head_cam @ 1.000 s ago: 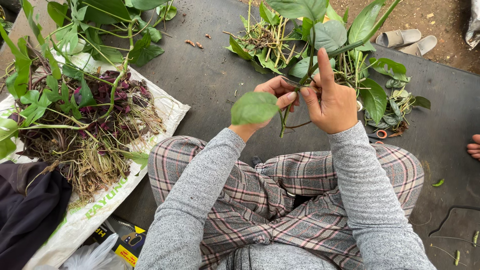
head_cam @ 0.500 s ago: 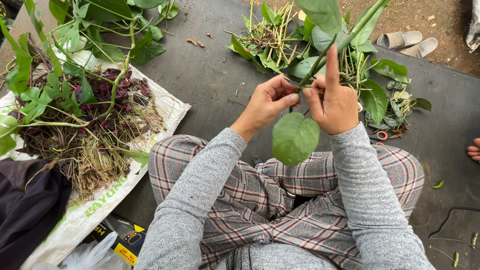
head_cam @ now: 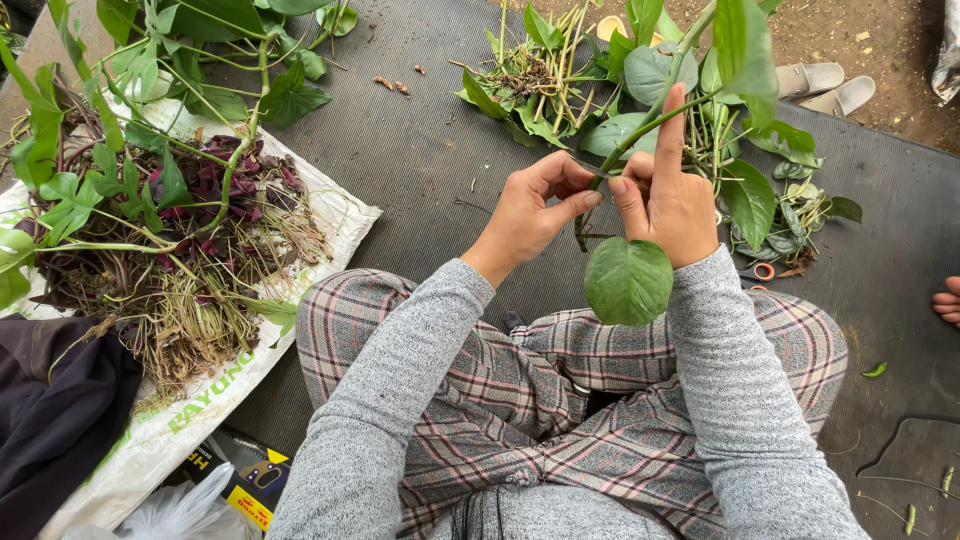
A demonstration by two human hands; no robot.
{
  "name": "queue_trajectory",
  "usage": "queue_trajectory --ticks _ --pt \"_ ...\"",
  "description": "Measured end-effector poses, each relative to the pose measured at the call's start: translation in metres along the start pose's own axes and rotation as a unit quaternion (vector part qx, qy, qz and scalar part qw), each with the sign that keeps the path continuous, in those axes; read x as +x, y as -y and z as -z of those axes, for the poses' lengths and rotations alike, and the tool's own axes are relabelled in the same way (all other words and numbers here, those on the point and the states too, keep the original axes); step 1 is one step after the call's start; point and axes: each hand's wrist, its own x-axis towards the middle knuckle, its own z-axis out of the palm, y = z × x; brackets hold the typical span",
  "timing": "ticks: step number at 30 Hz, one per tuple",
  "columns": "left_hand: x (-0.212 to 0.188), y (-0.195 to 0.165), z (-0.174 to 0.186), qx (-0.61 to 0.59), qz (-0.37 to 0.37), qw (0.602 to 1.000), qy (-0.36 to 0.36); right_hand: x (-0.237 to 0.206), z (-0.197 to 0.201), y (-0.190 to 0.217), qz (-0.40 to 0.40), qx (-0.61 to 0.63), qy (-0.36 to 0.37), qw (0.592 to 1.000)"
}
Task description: The person sits cross-legged on a groundsheet and uses a small knife to trim leaves and stems from plant cuttings. They handle the stems by hand, removing foliage and placing the trimmed pieces into a pile.
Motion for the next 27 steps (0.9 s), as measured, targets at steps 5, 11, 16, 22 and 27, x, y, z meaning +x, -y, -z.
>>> queue_trajectory --ticks 5,11,16,22,27 --pt "0.000 0.001 -0.002 -0.063 0.008 0.998 0.005 0.000 0.002 0.004 -0.006 0.020 0.002 1.000" --pt "0.002 0.003 -0.004 -0.115 0.022 0.993 0.001 0.002 0.003 0.006 -0.007 0.028 -0.001 1.000" --pt "0.001 0.001 -0.002 -0.083 0.023 0.996 -0.006 0.003 0.003 -0.001 -0.006 0.034 0.005 0.999" --pt "0.000 0.001 -0.003 -0.087 0.034 0.996 -0.001 0.002 -0.001 -0.010 0.002 0.032 0.007 0.999" --pt "0.003 -0.001 -0.003 -0.068 0.047 0.997 0.006 0.003 -0.003 -0.014 -0.005 0.022 0.012 1.000"
